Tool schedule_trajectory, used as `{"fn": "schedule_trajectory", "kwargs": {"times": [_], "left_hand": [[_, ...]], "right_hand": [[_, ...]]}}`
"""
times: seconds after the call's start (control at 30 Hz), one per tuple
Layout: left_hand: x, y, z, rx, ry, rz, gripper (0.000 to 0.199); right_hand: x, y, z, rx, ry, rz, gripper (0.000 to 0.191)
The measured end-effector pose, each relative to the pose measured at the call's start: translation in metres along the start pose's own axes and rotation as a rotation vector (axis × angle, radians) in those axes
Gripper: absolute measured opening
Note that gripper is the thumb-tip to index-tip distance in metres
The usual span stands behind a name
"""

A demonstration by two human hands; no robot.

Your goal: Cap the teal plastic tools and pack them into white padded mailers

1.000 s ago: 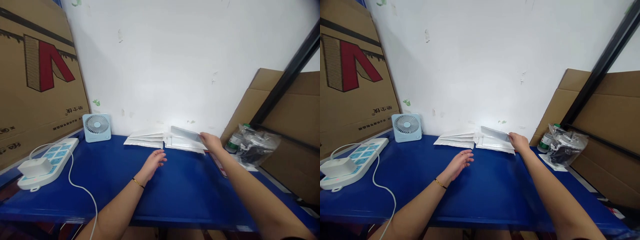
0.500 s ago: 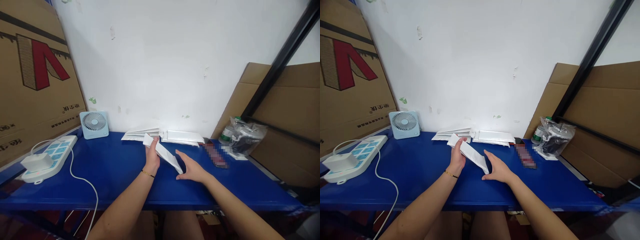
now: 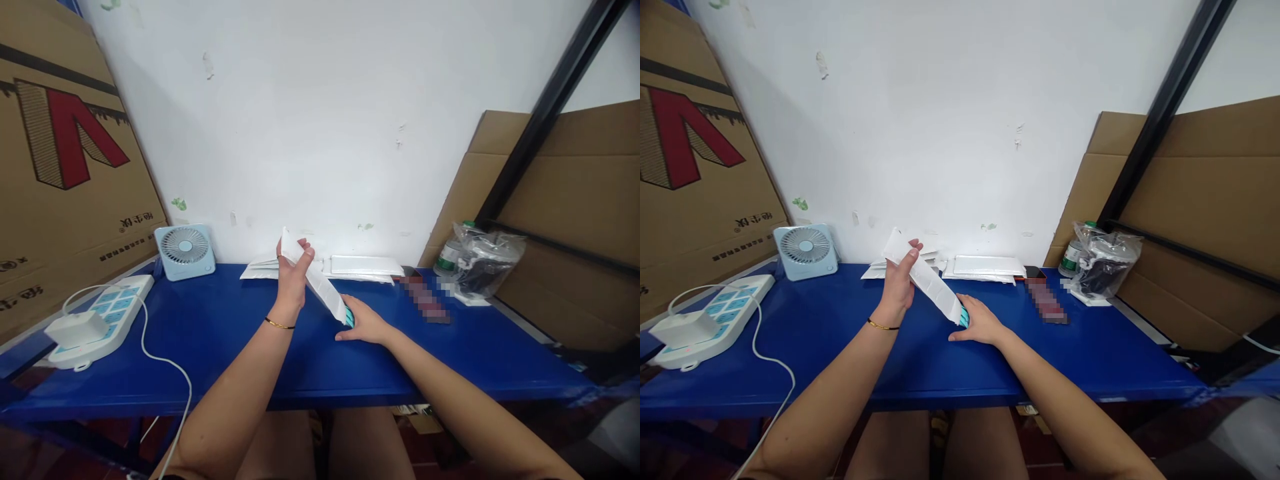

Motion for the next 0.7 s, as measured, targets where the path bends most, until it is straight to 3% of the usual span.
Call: {"fn": "schedule_trajectory", "kwargs": {"times": [0.27,0.57,0.7], "left_hand": [[-0.051,-0.011,-0.030,-0.016,0.107,-0.130,0.060],[-0.103,-0.001,-0.039,0.059,0.189,-0.136,0.057],[-0.115,0.008,-0.043,0.117,0.223,-0.195,0.057]], "right_hand": [[0.019,0.009,-0.023,0.030,0.004,0.077,0.070],[0.027,0.014,-0.017,0.090,-0.081,0.215,0.062],[0.030,0.014,-0.018,0.102,-0.114,0.195,0.060]]}}
Point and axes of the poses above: each hand's wrist, its own z-axis away from the middle knuckle, its own y-axis out of the palm, x = y × z, the point moved 10 cm from there along -z, towards the middle knuckle, and after that the axes turned 11 degrees about z, right-handed, at the moved point
